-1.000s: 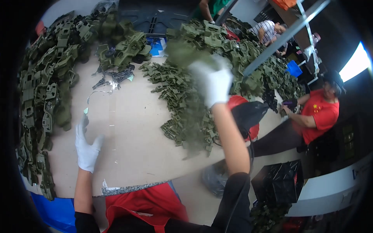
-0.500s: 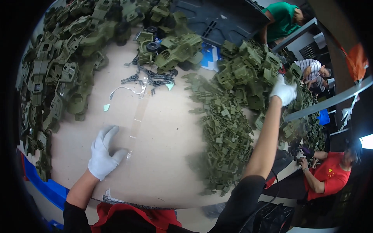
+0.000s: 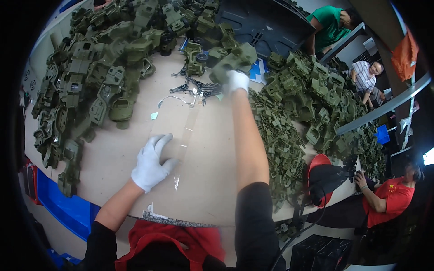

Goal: The person assembles green plastic toy tank components by hand at a factory workbench.

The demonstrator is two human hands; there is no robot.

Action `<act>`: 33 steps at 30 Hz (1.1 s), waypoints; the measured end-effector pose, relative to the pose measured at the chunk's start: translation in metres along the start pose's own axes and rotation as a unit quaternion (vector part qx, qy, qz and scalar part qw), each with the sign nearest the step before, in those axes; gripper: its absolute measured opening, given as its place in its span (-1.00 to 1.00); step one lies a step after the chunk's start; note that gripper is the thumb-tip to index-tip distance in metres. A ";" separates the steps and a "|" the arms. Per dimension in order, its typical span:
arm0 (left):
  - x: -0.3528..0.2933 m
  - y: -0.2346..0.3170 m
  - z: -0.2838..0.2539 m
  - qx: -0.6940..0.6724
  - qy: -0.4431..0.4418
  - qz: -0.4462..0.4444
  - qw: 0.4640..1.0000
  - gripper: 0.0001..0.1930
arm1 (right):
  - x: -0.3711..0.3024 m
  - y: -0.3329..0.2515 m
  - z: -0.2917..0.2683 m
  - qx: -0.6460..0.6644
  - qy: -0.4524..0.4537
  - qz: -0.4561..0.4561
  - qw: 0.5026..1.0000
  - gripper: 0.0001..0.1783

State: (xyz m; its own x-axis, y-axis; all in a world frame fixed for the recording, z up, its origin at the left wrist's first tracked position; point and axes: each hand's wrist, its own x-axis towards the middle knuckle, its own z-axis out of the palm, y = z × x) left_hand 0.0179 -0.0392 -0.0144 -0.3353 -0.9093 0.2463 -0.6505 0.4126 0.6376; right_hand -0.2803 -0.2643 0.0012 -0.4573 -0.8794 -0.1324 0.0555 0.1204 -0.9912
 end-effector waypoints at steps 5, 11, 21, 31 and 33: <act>0.002 0.010 -0.004 -0.039 0.006 0.046 0.998 -0.36 | 0.001 0.033 -0.073 -0.229 -0.022 -0.237 0.944 -0.87; 0.000 0.006 -0.001 -0.046 -0.020 0.059 0.997 -0.37 | -0.093 0.033 0.008 -0.311 -0.061 -0.220 0.923 -0.81; 0.005 -0.003 0.000 -0.029 -0.002 0.024 0.999 -0.42 | -0.049 0.019 0.017 -0.531 0.119 -0.428 0.722 -0.83; 0.006 0.009 0.006 -0.048 -0.026 0.068 0.996 -0.44 | -0.014 0.022 -0.045 -0.281 0.115 -0.156 0.940 -0.76; 0.004 -0.012 0.004 -0.093 0.009 0.036 0.995 -0.39 | -0.072 0.005 -0.005 -0.055 0.056 -0.110 0.991 -0.66</act>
State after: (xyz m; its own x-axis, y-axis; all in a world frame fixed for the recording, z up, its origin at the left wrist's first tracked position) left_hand 0.0220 -0.0475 -0.0238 -0.3641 -0.8790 0.3079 -0.4870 0.4614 0.7415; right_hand -0.2516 -0.1977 0.0058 -0.5436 -0.8339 0.0954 -0.1518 -0.0141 -0.9883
